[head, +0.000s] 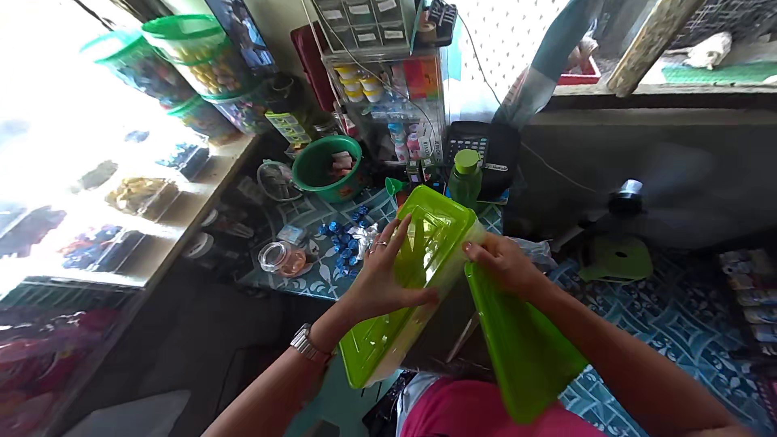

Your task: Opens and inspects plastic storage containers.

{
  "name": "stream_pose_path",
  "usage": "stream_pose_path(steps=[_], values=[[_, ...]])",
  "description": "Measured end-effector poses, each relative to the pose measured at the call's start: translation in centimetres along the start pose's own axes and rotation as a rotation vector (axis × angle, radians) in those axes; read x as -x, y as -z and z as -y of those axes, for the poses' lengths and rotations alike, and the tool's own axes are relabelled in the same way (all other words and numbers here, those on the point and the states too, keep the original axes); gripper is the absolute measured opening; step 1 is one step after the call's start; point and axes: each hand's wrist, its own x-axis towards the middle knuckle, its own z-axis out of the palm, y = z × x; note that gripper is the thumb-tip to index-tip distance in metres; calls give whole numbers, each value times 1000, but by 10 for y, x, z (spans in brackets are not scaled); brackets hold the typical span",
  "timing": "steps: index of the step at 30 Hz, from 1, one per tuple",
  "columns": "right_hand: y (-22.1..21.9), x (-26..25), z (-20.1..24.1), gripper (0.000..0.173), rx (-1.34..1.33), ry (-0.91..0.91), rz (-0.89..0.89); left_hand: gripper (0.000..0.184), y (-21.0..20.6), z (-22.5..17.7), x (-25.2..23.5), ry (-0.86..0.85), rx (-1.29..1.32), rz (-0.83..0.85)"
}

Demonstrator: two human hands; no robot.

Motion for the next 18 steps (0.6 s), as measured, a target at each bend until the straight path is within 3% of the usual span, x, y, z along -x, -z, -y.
stream_pose_path(steps=[7, 10, 13, 14, 16, 18], values=[[-2, -4, 1, 38, 52, -71, -20, 117, -5, 7, 5, 19, 84, -63], [-3, -5, -4, 39, 39, -109, 2, 120, -3, 7, 3, 43, 13, 31], [-7, 1, -8, 41, 26, -57, 6, 133, 12, -8, 2, 33, -64, 131], [-10, 4, -8, 42, 31, -23, -4, 134, 16, -16, 2, -20, -63, 75], [-17, 10, -4, 37, 38, 60, -31, 116, 26, -36, -2, -221, -123, -60], [-23, 14, 0, 32, 87, 159, -81, 96, 43, -53, -10, -432, -233, -32]])
